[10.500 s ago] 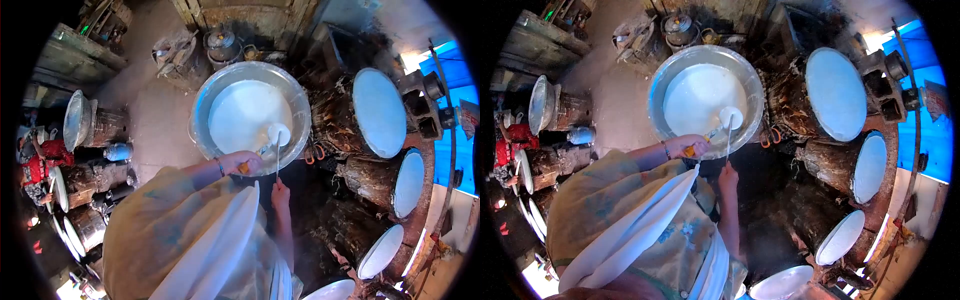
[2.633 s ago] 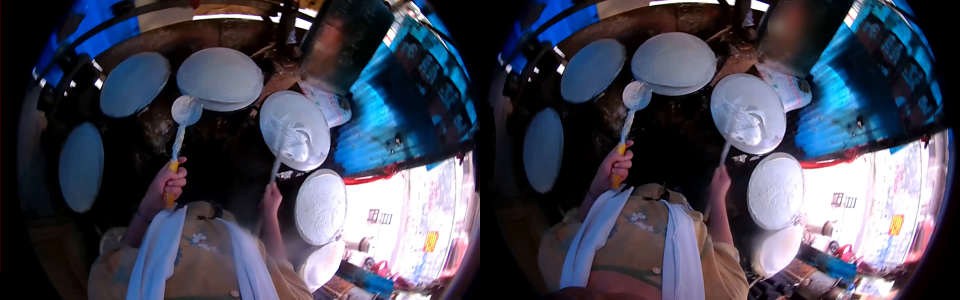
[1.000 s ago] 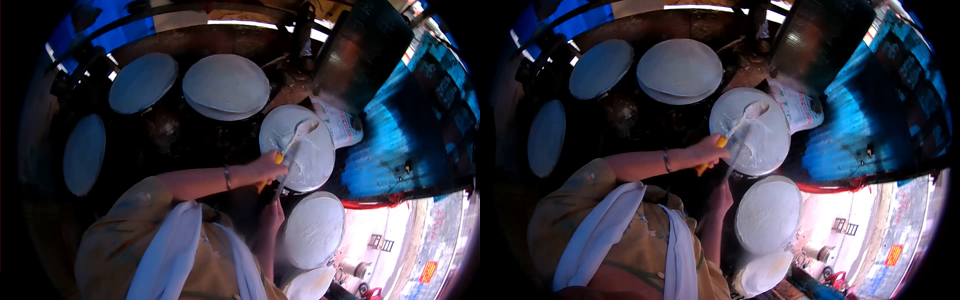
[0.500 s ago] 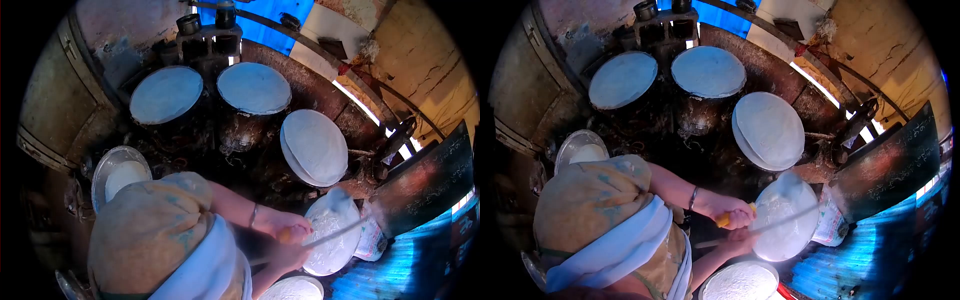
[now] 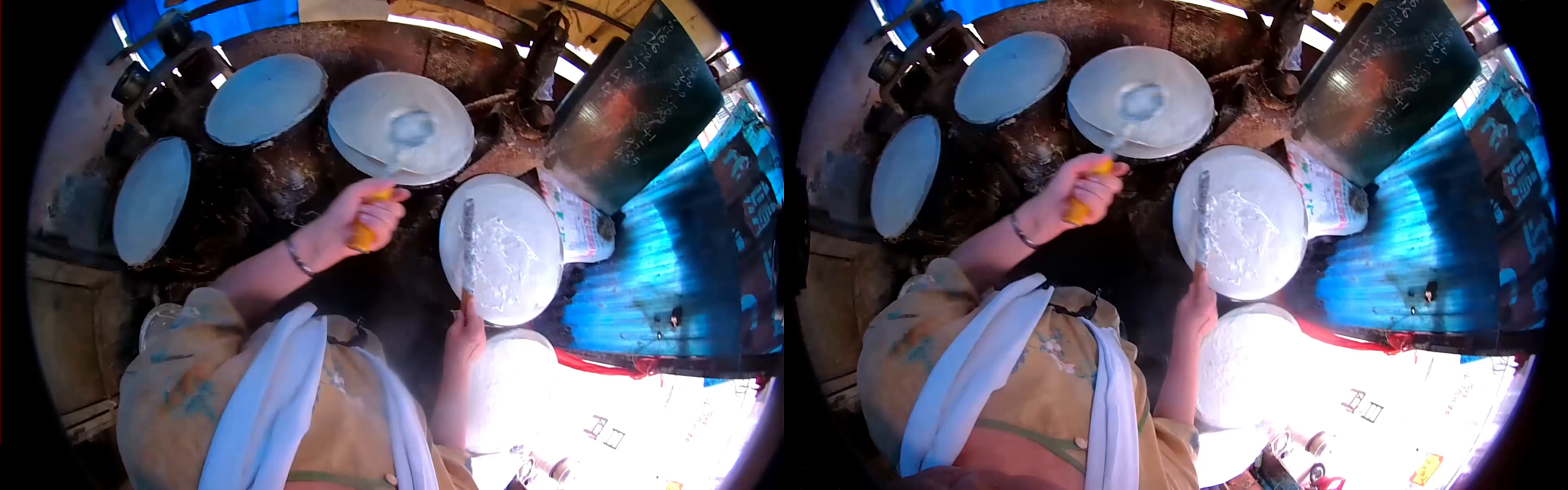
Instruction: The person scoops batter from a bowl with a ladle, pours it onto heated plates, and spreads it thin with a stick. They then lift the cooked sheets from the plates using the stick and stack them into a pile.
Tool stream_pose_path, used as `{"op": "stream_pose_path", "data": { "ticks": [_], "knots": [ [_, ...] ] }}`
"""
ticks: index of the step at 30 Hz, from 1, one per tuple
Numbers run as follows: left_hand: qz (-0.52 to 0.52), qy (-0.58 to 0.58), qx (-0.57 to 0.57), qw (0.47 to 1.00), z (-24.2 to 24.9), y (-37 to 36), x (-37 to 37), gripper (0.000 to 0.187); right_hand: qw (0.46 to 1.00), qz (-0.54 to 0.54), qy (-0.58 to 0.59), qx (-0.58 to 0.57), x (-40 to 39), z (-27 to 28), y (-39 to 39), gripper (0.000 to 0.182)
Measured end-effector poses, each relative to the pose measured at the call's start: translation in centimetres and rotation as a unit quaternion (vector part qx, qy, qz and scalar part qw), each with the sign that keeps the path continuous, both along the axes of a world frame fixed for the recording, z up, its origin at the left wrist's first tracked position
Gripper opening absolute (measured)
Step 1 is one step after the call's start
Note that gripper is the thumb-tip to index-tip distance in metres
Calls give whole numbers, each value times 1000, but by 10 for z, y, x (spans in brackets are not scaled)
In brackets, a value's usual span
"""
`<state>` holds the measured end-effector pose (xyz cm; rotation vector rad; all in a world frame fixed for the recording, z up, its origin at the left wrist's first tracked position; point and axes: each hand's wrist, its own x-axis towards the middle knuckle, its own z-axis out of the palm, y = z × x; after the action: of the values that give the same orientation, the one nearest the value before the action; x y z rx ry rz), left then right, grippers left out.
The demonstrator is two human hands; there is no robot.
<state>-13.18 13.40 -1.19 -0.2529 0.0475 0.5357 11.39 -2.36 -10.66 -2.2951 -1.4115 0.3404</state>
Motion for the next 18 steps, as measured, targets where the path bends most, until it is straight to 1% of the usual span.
{"op": "stream_pose_path", "data": {
  "ticks": [1,2,4,6,7,8,9,10,11,12,13,14,15,16,17,18],
  "knots": [
    [0,7,-25,1000,-2,2,-13,14,990,-12,13,141,26,-35,-3,34],
    [0,-5,-43,999,-3,1,-28,12,991,-87,-2,104,38,-29,1,35],
    [27,31,-53,998,-10,-13,-52,11,984,-157,-31,76,84,-31,4,32],
    [80,165,45,982,-13,-34,-79,20,972,-225,2,62,109,-17,13,33],
    [85,163,44,982,-14,-42,-94,20,964,-232,42,125,129,-31,13,31],
    [94,188,47,977,-15,-50,-109,20,950,-237,82,186,129,-30,14,30],
    [102,213,49,971,-15,-56,-124,21,899,-271,214,270,121,-32,14,27],
    [136,225,34,964,-14,-67,-138,22,855,-312,335,241,105,-27,19,34],
    [149,220,26,964,-14,-73,-149,22,842,-318,378,219,92,-36,23,31],
    [161,215,18,963,-14,-78,-160,23,798,-297,460,253,61,-41,15,32],
    [187,214,17,959,-11,-80,-172,23,778,-277,494,270,49,-71,17,31],
    [217,155,-26,963,-8,-79,-184,20,779,-241,524,247,16,-60,17,30],
    [245,93,-65,963,-5,-78,-198,18,778,-222,554,195,-7,-53,15,31],
    [256,86,2,963,-5,-76,-215,16,771,-203,583,155,-28,-43,18,30],
    [310,206,63,926,-4,-81,-221,16,767,-188,594,153,-43,-38,21,30],
    [356,324,118,868,-1,-86,-219,16,762,-172,605,151,-53,-34,24,29]
  ]
}}
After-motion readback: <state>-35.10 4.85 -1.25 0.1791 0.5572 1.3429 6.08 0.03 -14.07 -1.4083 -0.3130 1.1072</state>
